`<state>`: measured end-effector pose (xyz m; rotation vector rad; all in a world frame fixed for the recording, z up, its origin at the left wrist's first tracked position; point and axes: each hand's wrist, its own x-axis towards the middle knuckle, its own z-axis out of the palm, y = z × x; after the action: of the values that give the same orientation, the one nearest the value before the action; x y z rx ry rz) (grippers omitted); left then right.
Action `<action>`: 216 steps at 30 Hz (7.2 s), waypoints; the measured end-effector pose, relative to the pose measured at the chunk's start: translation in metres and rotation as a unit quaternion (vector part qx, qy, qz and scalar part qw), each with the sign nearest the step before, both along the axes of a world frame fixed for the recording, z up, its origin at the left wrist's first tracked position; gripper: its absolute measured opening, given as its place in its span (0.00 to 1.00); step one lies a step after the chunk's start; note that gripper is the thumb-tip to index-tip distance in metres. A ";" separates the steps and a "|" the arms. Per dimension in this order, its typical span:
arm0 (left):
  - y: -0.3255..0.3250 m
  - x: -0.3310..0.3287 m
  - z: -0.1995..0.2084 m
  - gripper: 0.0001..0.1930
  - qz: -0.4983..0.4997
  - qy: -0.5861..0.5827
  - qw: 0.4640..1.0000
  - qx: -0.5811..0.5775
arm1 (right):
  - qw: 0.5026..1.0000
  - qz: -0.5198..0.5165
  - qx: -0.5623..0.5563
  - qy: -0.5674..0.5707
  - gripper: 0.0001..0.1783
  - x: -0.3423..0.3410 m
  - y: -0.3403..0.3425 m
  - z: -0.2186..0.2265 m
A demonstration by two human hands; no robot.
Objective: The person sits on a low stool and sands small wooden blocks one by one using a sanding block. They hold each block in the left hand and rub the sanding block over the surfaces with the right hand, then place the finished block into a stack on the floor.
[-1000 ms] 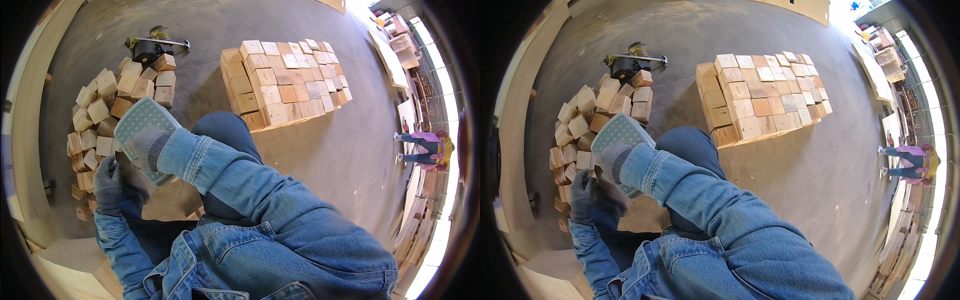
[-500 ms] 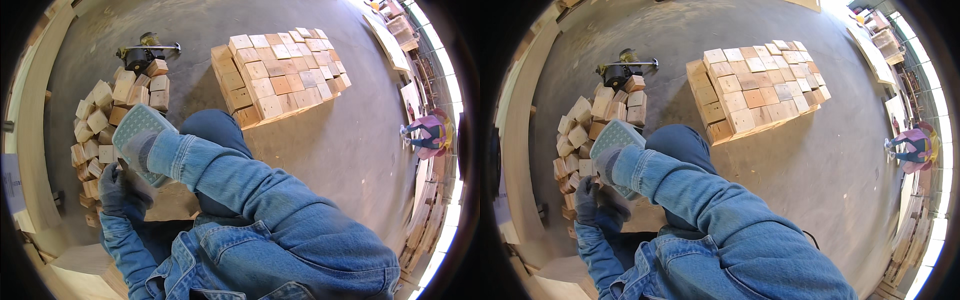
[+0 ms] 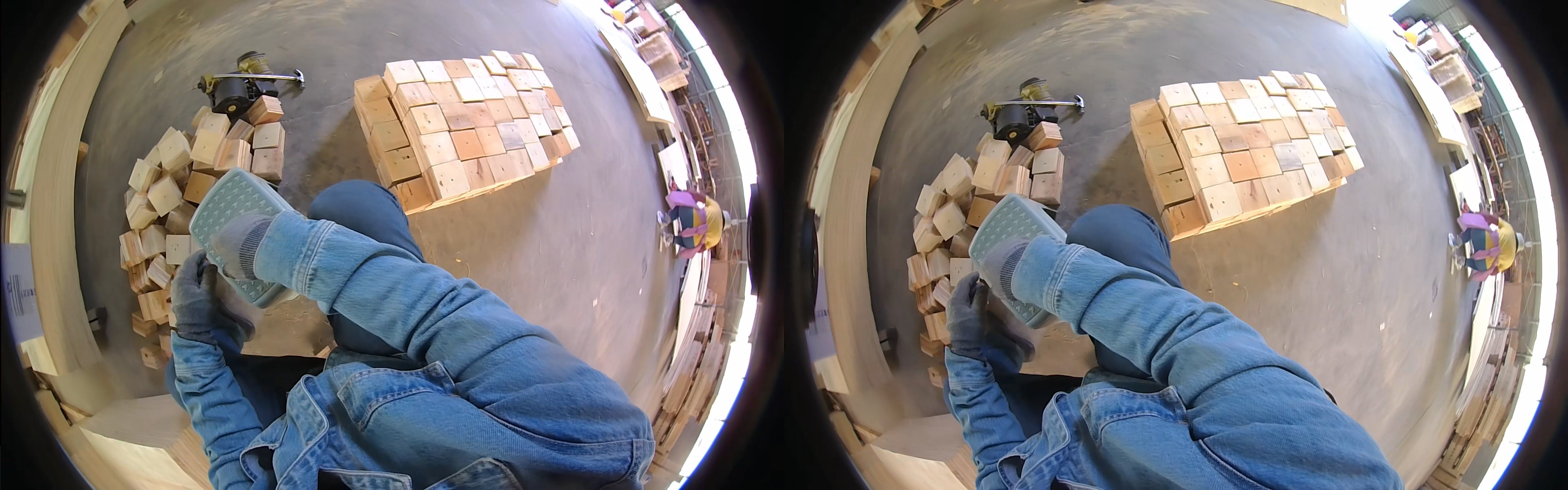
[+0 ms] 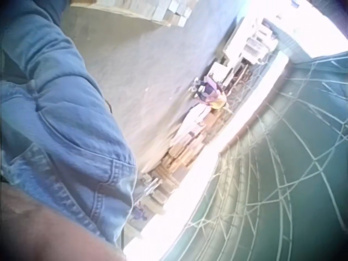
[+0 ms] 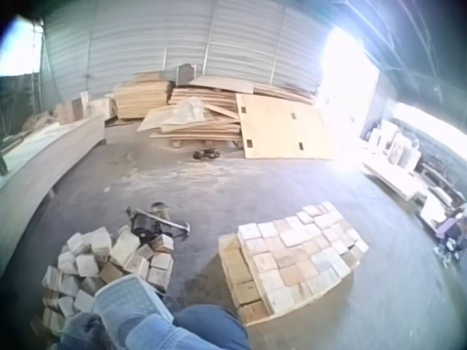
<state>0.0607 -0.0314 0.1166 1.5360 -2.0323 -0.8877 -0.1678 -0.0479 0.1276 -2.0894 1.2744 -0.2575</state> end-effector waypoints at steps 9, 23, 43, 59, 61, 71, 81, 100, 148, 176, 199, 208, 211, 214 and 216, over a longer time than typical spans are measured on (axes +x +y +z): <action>0.007 -0.005 0.012 0.14 0.010 -0.035 0.999 -0.027 | 0.997 0.022 0.061 0.052 0.21 -0.008 -0.003 0.037; 0.008 -0.003 0.020 0.18 0.004 0.003 1.000 -0.026 | 0.994 0.009 0.072 0.083 0.20 -0.005 -0.005 0.033; 0.013 0.004 0.025 0.22 0.009 -0.073 0.997 0.019 | 0.985 0.016 0.100 0.139 0.28 -0.008 -0.008 0.024; 0.012 0.005 0.025 0.21 -0.005 -0.073 0.997 0.010 | 0.985 0.013 0.086 0.149 0.30 -0.012 -0.008 0.015; 0.012 0.004 0.026 0.21 -0.006 -0.078 0.997 0.009 | 0.986 0.010 0.080 0.149 0.30 -0.013 -0.008 0.013; 0.015 0.005 0.027 0.19 -0.010 -0.052 0.998 -0.024 | 0.988 0.003 0.074 0.137 0.23 -0.011 -0.004 0.030; 0.014 0.006 0.029 0.23 -0.012 -0.075 0.997 -0.010 | 0.989 0.006 0.061 0.134 0.29 -0.016 -0.005 0.029; 0.026 0.011 0.061 0.22 -0.030 -0.095 0.995 0.012 | 0.993 -0.107 0.037 -0.015 0.33 -0.042 -0.036 -0.004; 0.018 0.061 0.085 0.35 -0.046 0.091 0.993 0.065 | 0.957 -0.261 -0.024 0.123 0.68 0.060 -0.302 -0.175; 0.033 0.038 0.040 0.73 0.043 -0.020 0.990 -0.131 | 0.733 -0.193 0.303 -0.578 0.53 -0.015 -0.010 -0.042; 0.049 0.025 -0.004 0.57 0.104 -0.027 0.992 -0.072 | 0.976 -0.199 0.034 0.077 0.58 -0.008 0.063 -0.035; 0.040 0.007 -0.043 0.56 0.115 -0.048 0.991 -0.048 | 0.952 -0.172 0.021 0.251 0.53 0.005 0.074 -0.056; 0.040 0.007 -0.044 0.57 0.109 -0.029 0.991 -0.068 | 0.958 -0.170 0.044 0.225 0.52 0.003 0.070 -0.065; 0.039 0.005 -0.043 0.58 0.110 -0.046 0.990 -0.073 | 0.957 -0.193 0.025 0.217 0.51 -0.004 0.065 -0.077; 0.037 0.008 -0.049 0.59 0.117 -0.056 0.989 -0.068 | 0.953 -0.245 0.042 0.173 0.52 -0.011 0.062 -0.076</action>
<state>0.0689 0.0053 0.0680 1.7366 -1.8943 -0.5739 -0.1787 0.0139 0.0515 -1.7649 1.9766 -0.0458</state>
